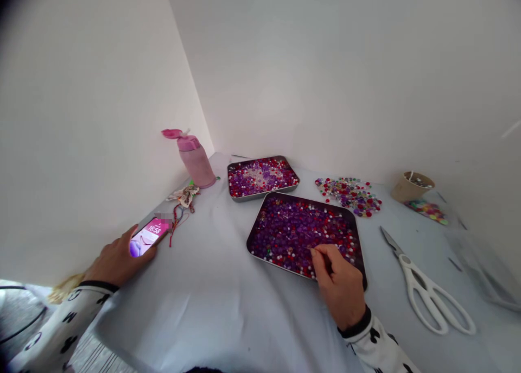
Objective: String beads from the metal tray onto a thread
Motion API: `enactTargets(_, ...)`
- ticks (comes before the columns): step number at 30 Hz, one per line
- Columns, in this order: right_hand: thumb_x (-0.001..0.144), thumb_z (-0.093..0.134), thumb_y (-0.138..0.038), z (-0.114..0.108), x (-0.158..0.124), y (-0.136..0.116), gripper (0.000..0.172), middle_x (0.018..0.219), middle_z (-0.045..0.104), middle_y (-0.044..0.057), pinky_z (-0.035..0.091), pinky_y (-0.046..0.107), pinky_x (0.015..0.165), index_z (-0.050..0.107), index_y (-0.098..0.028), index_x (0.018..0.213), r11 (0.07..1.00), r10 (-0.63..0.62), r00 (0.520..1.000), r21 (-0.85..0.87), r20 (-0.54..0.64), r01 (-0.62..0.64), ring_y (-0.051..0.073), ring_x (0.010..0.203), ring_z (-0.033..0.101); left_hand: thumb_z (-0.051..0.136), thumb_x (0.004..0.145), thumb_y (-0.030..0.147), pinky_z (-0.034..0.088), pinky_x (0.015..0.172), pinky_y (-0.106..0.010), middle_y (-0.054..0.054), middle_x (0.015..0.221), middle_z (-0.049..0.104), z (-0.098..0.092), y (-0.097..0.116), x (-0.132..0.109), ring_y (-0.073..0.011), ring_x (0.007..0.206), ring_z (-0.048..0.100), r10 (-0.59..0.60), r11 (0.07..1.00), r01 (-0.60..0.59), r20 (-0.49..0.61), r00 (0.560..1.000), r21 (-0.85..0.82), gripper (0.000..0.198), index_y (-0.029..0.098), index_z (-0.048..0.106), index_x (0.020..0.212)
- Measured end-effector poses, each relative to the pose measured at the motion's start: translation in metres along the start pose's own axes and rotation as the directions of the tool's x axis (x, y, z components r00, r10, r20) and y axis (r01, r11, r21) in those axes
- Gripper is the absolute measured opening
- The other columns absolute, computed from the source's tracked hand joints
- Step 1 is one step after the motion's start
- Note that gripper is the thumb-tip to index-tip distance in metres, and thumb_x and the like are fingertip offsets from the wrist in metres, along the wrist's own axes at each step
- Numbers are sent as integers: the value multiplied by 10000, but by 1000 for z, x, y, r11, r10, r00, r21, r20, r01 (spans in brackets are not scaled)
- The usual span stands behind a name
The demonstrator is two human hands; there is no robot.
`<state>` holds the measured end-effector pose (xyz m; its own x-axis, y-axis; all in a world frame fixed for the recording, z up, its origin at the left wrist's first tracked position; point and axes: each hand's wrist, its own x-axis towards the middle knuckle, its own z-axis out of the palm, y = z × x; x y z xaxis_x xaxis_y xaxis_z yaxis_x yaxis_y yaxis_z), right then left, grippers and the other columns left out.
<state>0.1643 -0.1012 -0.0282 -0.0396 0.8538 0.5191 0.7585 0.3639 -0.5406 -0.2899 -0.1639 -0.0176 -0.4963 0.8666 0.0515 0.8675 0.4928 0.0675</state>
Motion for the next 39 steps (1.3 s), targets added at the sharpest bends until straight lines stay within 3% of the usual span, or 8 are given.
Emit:
enactTargets(7,840,490,-322,1,1,-1,169,600,605,-33,403,193,513,585,-196,779,1000,-14,1000,-2,-5,14,99,480,554,482,750,498,356,960,-468,-189,1303,436,-2,41,-11,-354,1182,425,133,987,-155,-294,946,-51,684,106,345,1293)
enactTargets(11,842,479,-326,1,1,-1,184,589,601,-29,406,194,508,590,-195,775,1000,-8,1000,5,5,8,101,475,552,516,785,379,365,978,-402,-98,1186,551,-10,101,-36,-249,1111,489,374,850,-496,-460,805,-176,473,173,459,1207)
enactTargets(15,848,465,-335,1,1,-2,200,589,601,-20,410,208,512,588,-193,778,1000,8,1000,3,29,-8,111,478,556,525,801,279,396,922,-377,-76,1079,604,-18,157,-66,-216,1023,527,606,623,-730,-419,677,-279,328,205,539,1120)
enactTargets(19,849,462,-338,1,0,-2,196,620,616,-11,413,216,518,586,-198,789,999,34,998,31,55,-36,121,510,570,508,820,239,389,903,-370,-68,1042,624,-25,197,-79,-188,967,540,758,396,-855,-406,510,-336,278,201,568,1089)
enactTargets(23,848,455,-326,0,1,-2,190,640,617,-9,410,219,528,589,-198,808,995,74,996,68,57,-77,120,525,558,468,850,250,383,897,-370,-61,1027,635,-34,231,-69,-181,963,539,848,279,-904,-358,390,-325,248,190,588,1060)
enactTargets(26,843,459,-300,-2,4,-4,176,636,591,-11,401,230,559,587,-193,787,989,105,994,106,19,-106,121,545,527,442,861,227,398,882,-355,-59,1007,644,-39,254,-48,-176,959,550,863,259,-903,-338,376,-343,239,182,598,1037)
enactTargets(31,831,465,-270,-4,13,-4,171,705,556,4,389,247,618,588,-186,747,976,119,993,186,-25,-112,135,655,507,431,856,189,440,829,-275,-34,968,657,-39,283,-14,-145,905,585,832,293,-810,-282,478,-508,223,176,617,979)
enactTargets(39,811,497,-344,-6,20,-1,214,600,516,-31,350,227,536,581,-179,703,900,318,947,300,48,-317,110,553,438,482,797,170,437,744,-229,-4,860,655,-26,307,-8,-132,803,588,932,279,-809,-56,358,-517,157,185,630,845)
